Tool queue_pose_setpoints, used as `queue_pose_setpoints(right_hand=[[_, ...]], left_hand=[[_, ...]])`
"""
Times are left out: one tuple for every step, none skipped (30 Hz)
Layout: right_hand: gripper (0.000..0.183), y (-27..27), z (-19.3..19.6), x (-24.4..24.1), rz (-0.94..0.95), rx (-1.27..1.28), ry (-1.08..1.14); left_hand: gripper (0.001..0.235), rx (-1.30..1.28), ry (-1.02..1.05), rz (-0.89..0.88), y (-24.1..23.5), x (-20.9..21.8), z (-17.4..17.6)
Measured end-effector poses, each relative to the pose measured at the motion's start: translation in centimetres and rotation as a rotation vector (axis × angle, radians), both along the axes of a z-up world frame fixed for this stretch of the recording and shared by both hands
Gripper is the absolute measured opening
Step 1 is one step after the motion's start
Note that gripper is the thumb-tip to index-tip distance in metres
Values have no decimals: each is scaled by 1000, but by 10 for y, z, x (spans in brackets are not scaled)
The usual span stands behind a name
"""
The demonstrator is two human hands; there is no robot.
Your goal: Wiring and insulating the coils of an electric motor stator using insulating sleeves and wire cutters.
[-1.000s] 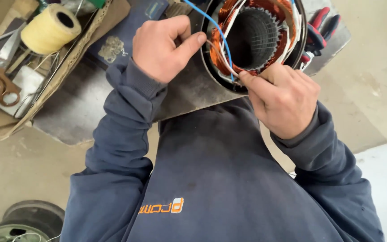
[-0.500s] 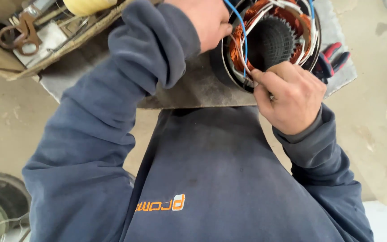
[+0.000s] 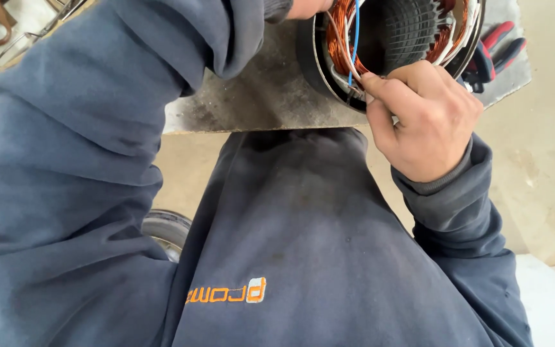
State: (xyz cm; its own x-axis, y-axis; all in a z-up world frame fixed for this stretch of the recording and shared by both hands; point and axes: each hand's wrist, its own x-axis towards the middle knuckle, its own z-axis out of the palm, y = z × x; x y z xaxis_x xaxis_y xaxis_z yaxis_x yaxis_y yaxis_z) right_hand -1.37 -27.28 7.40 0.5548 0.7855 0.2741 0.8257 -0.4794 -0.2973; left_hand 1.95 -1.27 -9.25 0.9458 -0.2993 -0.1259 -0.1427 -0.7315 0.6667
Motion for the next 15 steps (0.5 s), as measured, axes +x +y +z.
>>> queue_pose_setpoints(right_hand=[[16,-1,-1,0,-7,7,-1],[18,-2,-3,-1,-3,16,-8],[20,-4,-4,-1,-6,24,-17],[20,-5,-5,-1,-21,31,-21],[18,-5,-5,-1,-11,42,-17],[16,-6,-4,-1,0,53,-12],[16,-8,-9,-1,-16,65,-28],[15,-11,-12,1,-15,58,-15],[13,-14,-15,1,-19,51,-2],[13,-12,-12,1,-39,64,-18],[16,-10,-10,2,-35,61,-3],[18,-8,-7,4,-30,59,13],[18,-7,-4,4,-46,66,-6],[18,-5,-3,4,-46,74,12],[18,-5,-2,4,-37,73,40]], left_hand=[[30,7,-1,-7,2,-1,3],[31,20,22,-7,3,-1,6],[31,32,42,-16,3,0,9],[31,39,38,-30,3,1,14],[32,52,55,-37,3,3,20],[32,65,72,-44,3,4,27],[32,79,57,-58,6,10,36],[33,99,66,-66,8,15,46],[33,120,73,-78,11,22,58],[33,135,57,-97,9,17,81],[36,285,120,-111,8,14,105],[41,437,181,-119,7,10,128],[41,446,160,-131,6,11,135],[39,471,169,-89,6,12,140],[38,485,188,-39,4,9,142]])
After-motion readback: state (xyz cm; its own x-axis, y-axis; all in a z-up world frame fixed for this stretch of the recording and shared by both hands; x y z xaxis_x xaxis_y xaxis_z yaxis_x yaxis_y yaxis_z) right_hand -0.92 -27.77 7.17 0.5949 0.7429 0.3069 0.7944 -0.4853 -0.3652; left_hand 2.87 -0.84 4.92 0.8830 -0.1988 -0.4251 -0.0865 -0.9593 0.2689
